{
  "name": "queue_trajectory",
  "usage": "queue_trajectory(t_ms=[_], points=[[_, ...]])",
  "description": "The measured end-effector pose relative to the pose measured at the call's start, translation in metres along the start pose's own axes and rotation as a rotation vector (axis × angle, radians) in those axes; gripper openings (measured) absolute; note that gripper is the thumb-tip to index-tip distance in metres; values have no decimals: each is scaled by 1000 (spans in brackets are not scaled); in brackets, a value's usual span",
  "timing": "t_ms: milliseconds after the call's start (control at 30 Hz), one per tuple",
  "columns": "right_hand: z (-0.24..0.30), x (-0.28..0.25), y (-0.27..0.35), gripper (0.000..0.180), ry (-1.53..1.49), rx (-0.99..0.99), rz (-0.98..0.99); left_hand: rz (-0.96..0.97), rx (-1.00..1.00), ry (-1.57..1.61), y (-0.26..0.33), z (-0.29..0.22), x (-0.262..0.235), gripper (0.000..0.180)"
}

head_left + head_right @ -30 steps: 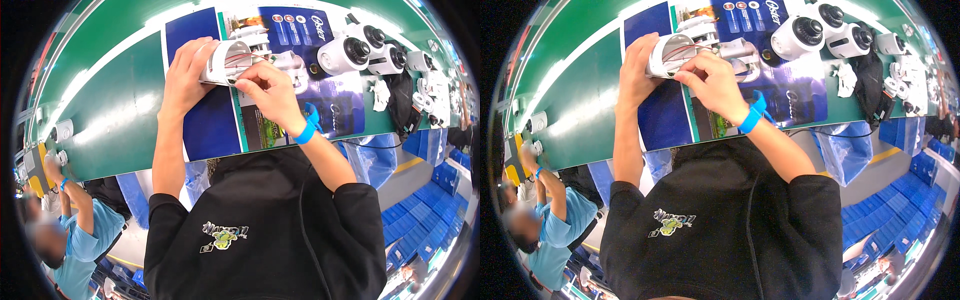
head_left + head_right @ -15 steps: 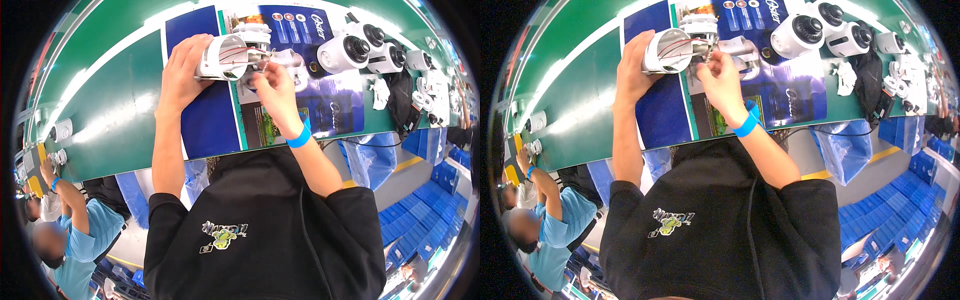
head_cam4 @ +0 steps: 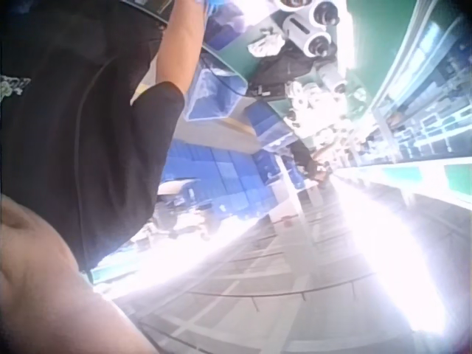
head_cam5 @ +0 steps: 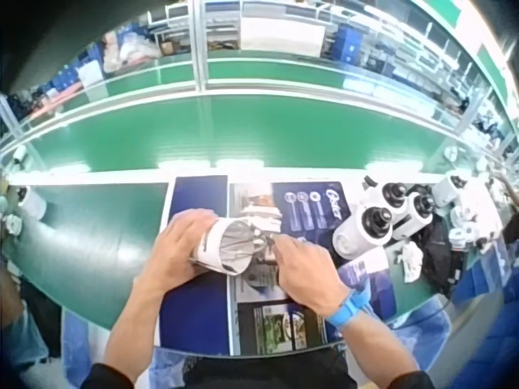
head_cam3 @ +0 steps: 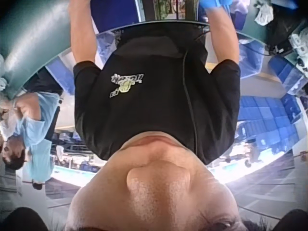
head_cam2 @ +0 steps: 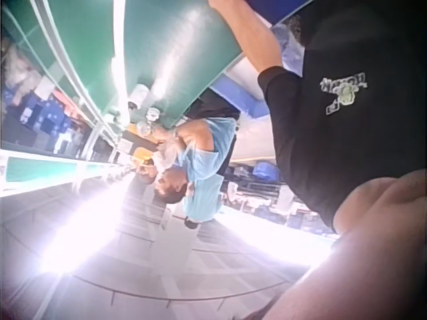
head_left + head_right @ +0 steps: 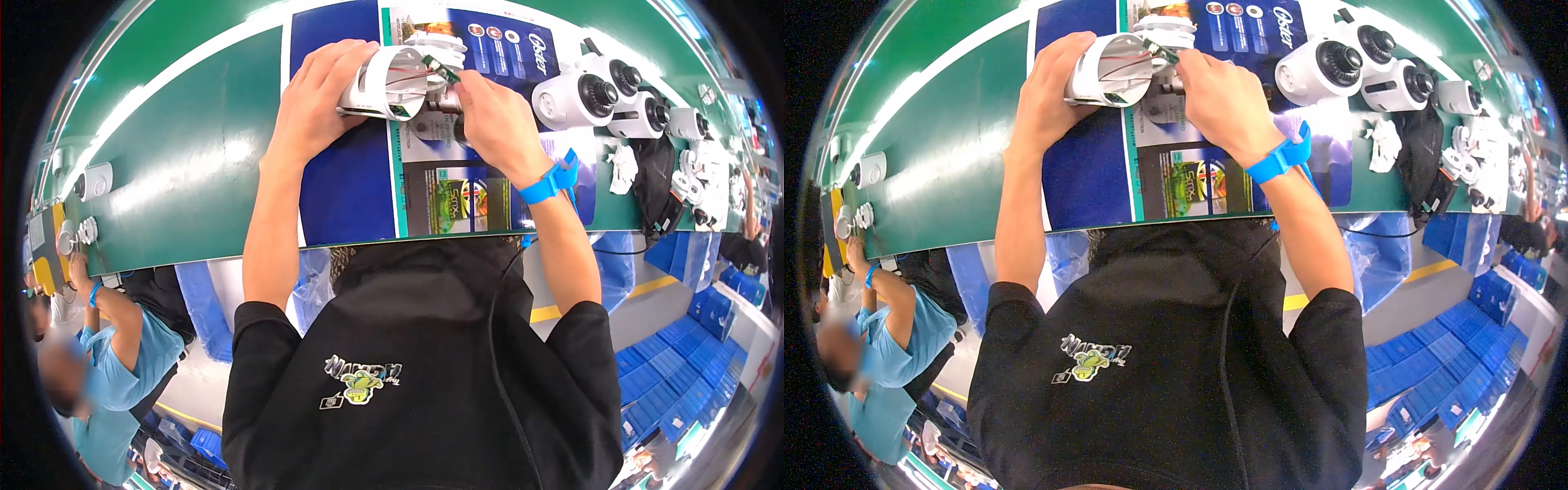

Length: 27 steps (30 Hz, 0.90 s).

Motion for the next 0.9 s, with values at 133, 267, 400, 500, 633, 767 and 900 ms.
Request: queue_trajectory(t_ms=[133, 267, 400, 500, 633, 767, 900], points=[[5, 1, -2, 10, -32, -57, 20, 3, -1, 2, 0, 1, 1, 87], [-2, 6, -3, 11, -36, -11, 44, 11, -15, 5, 1, 1, 1, 86], [-2, 6, -3, 10, 9, -38, 49, 27, -12, 4, 2, 2, 2, 88], [3, 2, -4, 10, 57, -67, 75, 17, -3, 4, 2, 3, 1, 87], [5, -5, -10, 9, 149, -110, 139, 34, 9, -18, 2, 1, 1, 89], [14, -16, -21, 9, 268, -177, 191, 52, 2, -23, 0, 0, 1, 88], [22, -18, -28, 10, 366, -185, 264, 20, -4, -15, 0, 0, 1, 88]])
Point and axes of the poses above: each hand's wrist, its own y-axis away from the middle knuckle, its own x-axis out of the palm, z = x × y, the point moved 3 cm from there along -y, towards the middle knuckle, and after that the axes turned 14 degrees about -y, right-handed, at the moved point
